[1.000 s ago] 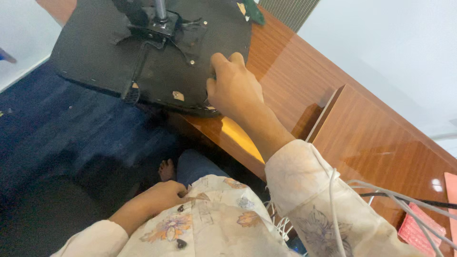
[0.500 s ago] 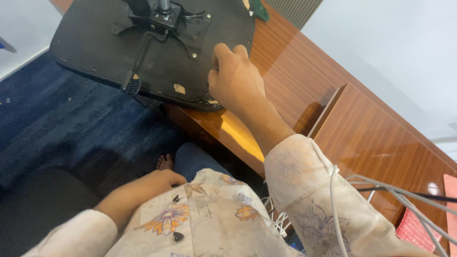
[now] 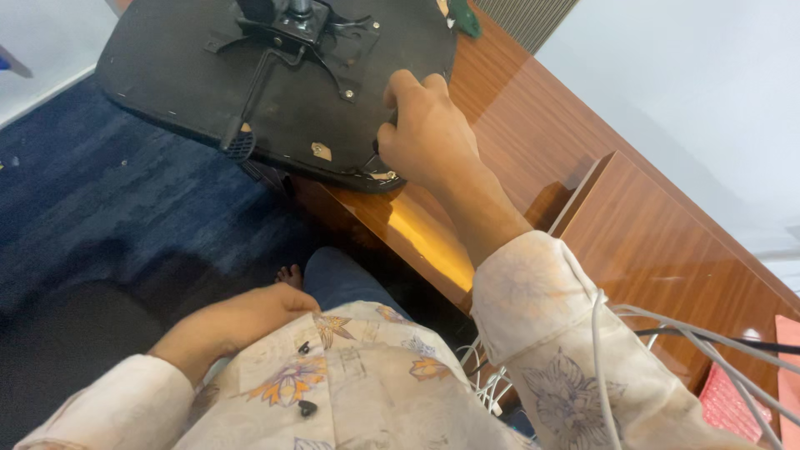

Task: The person uses a screwdriver to tighten screws on the underside of an overturned chair base. They systematically work through multiple screw locations, rotating the chair slightly to access different areas.

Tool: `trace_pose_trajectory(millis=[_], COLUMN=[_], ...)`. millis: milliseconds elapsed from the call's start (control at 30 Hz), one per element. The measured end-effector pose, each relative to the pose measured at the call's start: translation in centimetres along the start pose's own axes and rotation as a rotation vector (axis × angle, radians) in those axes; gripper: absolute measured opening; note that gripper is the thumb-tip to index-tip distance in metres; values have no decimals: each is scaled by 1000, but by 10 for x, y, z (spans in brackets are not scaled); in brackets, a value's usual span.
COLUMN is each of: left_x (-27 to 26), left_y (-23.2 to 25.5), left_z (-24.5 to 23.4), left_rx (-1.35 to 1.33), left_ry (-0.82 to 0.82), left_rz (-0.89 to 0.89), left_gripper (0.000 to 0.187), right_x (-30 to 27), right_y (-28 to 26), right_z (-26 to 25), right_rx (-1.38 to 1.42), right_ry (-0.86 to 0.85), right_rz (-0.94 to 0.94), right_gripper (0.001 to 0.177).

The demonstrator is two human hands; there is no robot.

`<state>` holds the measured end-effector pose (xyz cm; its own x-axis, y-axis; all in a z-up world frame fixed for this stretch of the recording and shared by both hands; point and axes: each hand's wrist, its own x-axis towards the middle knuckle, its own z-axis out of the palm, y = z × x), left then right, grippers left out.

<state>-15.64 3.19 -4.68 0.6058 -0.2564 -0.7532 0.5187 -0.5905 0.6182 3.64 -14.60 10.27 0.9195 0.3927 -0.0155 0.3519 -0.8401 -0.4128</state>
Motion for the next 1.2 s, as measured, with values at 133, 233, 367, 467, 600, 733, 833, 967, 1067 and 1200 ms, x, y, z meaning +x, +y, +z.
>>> trace_pose_trajectory(millis=[133, 233, 367, 467, 600, 733, 833, 967, 1067, 1200], left_x=[-1, 6, 19, 27, 32, 36, 40, 48, 54, 58], left_y=[8, 12, 25, 51, 96, 131, 143, 144, 146, 149], left_z=[-4, -8, -30, -50, -65, -64, -63, -62, -61, -56], left_rx=[-23, 56, 122, 72, -5, -68, -69, -48, -31, 6], left_ry=[49, 154, 425, 601, 666, 600, 630, 631, 643, 725], left_rz=[-31, 59, 253, 446, 404, 368, 398, 396, 319, 320], left_gripper=[29, 26, 29, 39, 51, 57, 51, 40, 37, 33], right_x=[2, 2, -3, -3, -1, -3, -6, -11, -16, -15], right_y=[4, 6, 2, -7, -17, -21, -23, -22, -25, -26], right_z=[-4, -7, -4, 0, -3, -10, -14, -11, -4, -6], right_rx=[-17, -35, -53, -101, -154, -160, -181, -199, -183, -134], right_ry=[-31, -63, -30, -11, -26, -161, -252, -263, -184, -165], right_rz=[-4, -38, -100, -92, -49, -7, -32, -102, -58, 25], right_gripper=[36, 41, 30, 29, 30, 34, 39, 42, 31, 25])
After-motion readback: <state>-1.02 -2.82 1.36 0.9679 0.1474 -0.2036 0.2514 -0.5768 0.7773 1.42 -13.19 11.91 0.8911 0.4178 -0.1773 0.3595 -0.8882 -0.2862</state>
